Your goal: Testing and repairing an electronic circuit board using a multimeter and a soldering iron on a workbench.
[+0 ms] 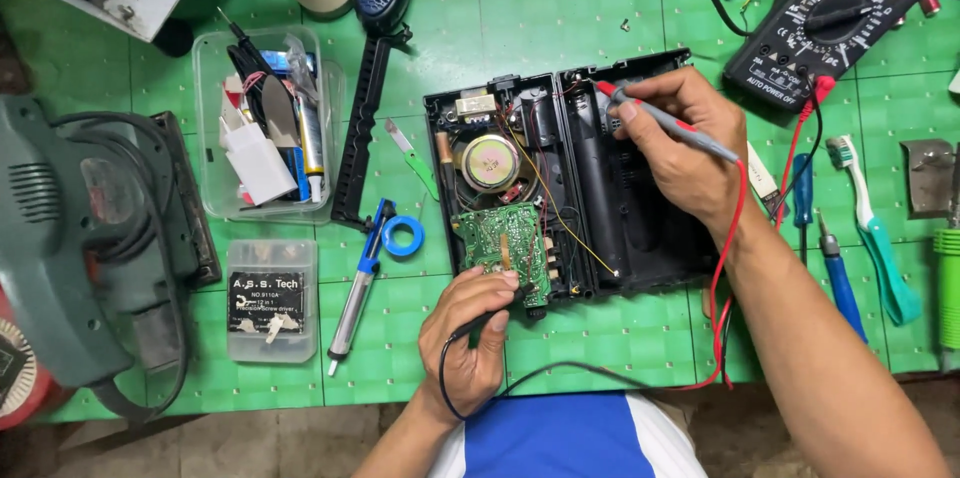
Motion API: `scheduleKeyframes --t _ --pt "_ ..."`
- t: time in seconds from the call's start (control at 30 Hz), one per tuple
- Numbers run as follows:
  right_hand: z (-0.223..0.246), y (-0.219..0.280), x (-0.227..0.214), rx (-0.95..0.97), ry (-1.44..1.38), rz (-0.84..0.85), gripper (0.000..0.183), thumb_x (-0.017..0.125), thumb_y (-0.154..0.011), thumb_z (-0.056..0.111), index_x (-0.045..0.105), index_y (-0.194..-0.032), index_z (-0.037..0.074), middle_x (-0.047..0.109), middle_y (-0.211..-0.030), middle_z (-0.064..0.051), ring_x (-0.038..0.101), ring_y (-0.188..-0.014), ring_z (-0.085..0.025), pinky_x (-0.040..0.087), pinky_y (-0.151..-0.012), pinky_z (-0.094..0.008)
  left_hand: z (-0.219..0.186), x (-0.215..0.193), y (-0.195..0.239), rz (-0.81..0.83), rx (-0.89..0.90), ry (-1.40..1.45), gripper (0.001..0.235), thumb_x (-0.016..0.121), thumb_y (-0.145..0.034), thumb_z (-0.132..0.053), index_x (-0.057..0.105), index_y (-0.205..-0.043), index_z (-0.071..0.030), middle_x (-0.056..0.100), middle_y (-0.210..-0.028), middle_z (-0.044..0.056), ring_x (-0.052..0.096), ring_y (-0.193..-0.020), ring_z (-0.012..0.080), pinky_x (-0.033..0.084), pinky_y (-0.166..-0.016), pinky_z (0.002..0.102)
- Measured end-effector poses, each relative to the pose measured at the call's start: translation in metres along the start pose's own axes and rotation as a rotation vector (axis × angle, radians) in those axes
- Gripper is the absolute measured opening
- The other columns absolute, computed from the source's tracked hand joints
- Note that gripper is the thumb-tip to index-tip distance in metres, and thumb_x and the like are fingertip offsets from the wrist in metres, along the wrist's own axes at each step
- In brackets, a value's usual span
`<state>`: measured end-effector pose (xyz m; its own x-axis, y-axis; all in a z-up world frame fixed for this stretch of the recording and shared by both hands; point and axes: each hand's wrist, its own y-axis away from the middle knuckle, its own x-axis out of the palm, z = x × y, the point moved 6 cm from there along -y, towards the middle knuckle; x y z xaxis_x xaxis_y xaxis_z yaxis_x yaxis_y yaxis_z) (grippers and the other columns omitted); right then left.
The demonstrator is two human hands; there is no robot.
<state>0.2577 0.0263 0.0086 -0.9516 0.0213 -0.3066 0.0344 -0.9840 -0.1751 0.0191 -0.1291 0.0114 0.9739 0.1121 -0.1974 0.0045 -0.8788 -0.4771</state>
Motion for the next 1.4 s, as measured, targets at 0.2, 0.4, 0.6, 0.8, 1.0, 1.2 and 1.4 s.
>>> scheduleKeyframes --t 0.2,0.4,0.6,0.8,1.0,1.2,1.4 --pt "0.0008 -0.0032 0.0056 0.009 0.042 0.037 0.014 0.068 -0.105 0.006 0.063 -0.115 -0.001 0.075 -0.107 -0.016 0.073 -0.088 -0.017 0.057 -0.081 -0.024 -0.0002 -0.0015 -0.0013 -0.007 -0.003 0.027 0.016 0.052 -0.106 -0.012 0.063 -0.107 0.000 0.073 -0.107 0.017 0.076 -0.106 0.0313 0.057 -0.103 0.046" --pt "0.0018 -0.0029 0.0076 0.018 0.043 0.037 0.013 0.068 -0.106 0.005 0.063 -0.117 -0.001 0.075 -0.108 -0.016 0.073 -0.087 -0.017 0.058 -0.079 -0.023 0.0004 -0.0025 -0.0016 -0.008 0.000 0.027 0.017 0.052 -0.106 -0.011 0.063 -0.107 0.002 0.073 -0.107 0.018 0.076 -0.105 0.0323 0.059 -0.102 0.045" --pt "0.0003 -0.0013 0.0083 0.019 0.062 0.042 0.012 0.067 -0.108 0.002 0.062 -0.118 -0.002 0.074 -0.109 -0.017 0.072 -0.087 -0.017 0.057 -0.079 -0.024 0.0016 -0.0032 -0.0014 -0.003 -0.004 0.042 0.015 0.053 -0.105 -0.010 0.063 -0.107 0.002 0.072 -0.107 0.019 0.075 -0.105 0.0334 0.058 -0.102 0.046" --pt "-0.0008 -0.0016 0.0069 0.007 0.069 0.041 0.012 0.068 -0.110 0.003 0.062 -0.118 -0.003 0.074 -0.109 -0.017 0.072 -0.084 -0.017 0.056 -0.077 -0.023 -0.0002 -0.0019 -0.0036 0.021 0.013 0.018 0.014 0.054 -0.105 -0.009 0.063 -0.108 0.002 0.073 -0.107 0.018 0.075 -0.104 0.0323 0.058 -0.102 0.045" --pt "-0.0042 -0.0016 0.0062 0.014 0.090 0.028 0.011 0.069 -0.110 0.004 0.062 -0.118 -0.001 0.075 -0.109 -0.016 0.071 -0.083 -0.015 0.056 -0.077 -0.023 -0.0040 0.0009 -0.0062 0.050 0.048 -0.055 0.015 0.054 -0.106 -0.011 0.064 -0.109 0.000 0.073 -0.107 0.016 0.075 -0.102 0.0313 0.058 -0.100 0.045" --pt "-0.0040 -0.0015 0.0067 -0.002 0.086 0.029 0.011 0.068 -0.110 0.005 0.062 -0.117 -0.001 0.075 -0.109 -0.016 0.071 -0.081 -0.016 0.055 -0.075 -0.023 -0.0047 0.0027 -0.0065 0.069 0.045 -0.090 0.016 0.055 -0.106 -0.013 0.065 -0.109 -0.001 0.074 -0.108 0.014 0.075 -0.102 0.0296 0.057 -0.100 0.044" --pt "-0.0016 -0.0016 0.0074 -0.021 0.077 0.031 0.011 0.067 -0.109 0.002 0.062 -0.117 -0.003 0.075 -0.108 -0.018 0.071 -0.079 -0.017 0.056 -0.073 -0.024 -0.0052 0.0030 -0.0071 0.066 0.052 -0.096 0.016 0.055 -0.106 -0.013 0.065 -0.109 -0.001 0.074 -0.108 0.014 0.075 -0.101 0.0297 0.057 -0.099 0.044"
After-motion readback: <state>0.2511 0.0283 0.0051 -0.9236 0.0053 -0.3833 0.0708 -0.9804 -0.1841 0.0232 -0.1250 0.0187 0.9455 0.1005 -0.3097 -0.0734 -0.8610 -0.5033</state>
